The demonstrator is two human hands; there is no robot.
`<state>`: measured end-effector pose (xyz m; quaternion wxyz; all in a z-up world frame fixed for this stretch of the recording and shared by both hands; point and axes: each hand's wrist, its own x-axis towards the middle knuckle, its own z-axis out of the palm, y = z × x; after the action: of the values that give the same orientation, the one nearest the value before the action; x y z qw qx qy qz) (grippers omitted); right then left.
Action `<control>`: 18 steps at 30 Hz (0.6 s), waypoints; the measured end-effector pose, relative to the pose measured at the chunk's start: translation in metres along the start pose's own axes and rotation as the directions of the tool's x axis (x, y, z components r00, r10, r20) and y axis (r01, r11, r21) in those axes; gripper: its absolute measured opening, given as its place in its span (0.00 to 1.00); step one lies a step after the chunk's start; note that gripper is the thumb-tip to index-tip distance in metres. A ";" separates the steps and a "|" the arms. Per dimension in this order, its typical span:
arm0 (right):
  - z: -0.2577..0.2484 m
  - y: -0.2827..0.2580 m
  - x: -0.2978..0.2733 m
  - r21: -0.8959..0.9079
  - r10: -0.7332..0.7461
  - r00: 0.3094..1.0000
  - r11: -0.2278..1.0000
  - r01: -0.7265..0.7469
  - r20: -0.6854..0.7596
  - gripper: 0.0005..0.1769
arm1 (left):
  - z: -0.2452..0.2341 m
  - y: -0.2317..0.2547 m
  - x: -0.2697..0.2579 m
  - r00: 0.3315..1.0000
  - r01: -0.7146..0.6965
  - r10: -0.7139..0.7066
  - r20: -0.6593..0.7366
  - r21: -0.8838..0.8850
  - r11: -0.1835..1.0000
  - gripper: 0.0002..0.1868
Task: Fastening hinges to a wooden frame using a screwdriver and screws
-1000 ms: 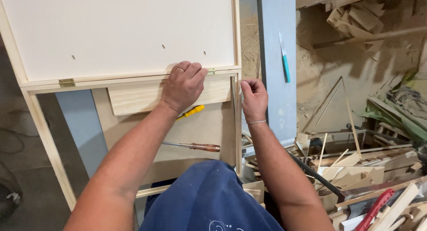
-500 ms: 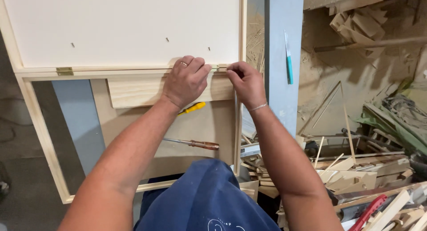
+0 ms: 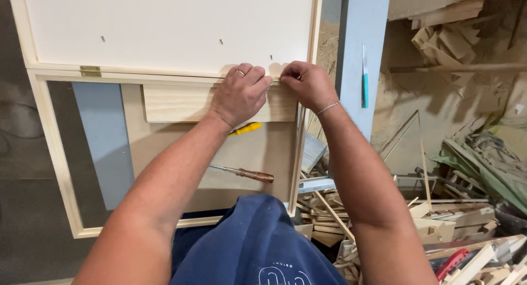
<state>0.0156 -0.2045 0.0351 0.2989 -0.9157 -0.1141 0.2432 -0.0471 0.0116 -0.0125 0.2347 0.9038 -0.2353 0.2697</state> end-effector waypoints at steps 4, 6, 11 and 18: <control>-0.008 -0.012 -0.002 -0.036 -0.032 0.999 0.999 0.033 0.012 0.07 | 0.001 0.000 -0.001 1.000 0.010 -0.010 -0.004 0.002 1.000 0.04; -0.011 -0.020 -0.002 -0.095 -0.063 0.997 0.993 0.067 0.040 0.07 | -0.003 0.001 0.002 1.000 0.011 -0.011 0.008 -0.010 1.000 0.04; -0.010 -0.009 0.015 -0.180 0.016 0.991 0.984 0.009 0.135 0.07 | -0.002 0.000 0.001 1.000 0.010 -0.010 0.018 -0.010 1.000 0.05; -0.005 0.008 0.031 -0.197 0.059 0.976 0.980 -0.017 0.210 0.10 | -0.001 0.000 0.000 0.999 0.010 -0.009 0.039 -0.008 1.000 0.08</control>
<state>0.0449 -0.2026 0.0222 0.1894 -0.9109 -0.1513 0.3339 -0.0472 0.0122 -0.0117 0.2349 0.9090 -0.2366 0.2501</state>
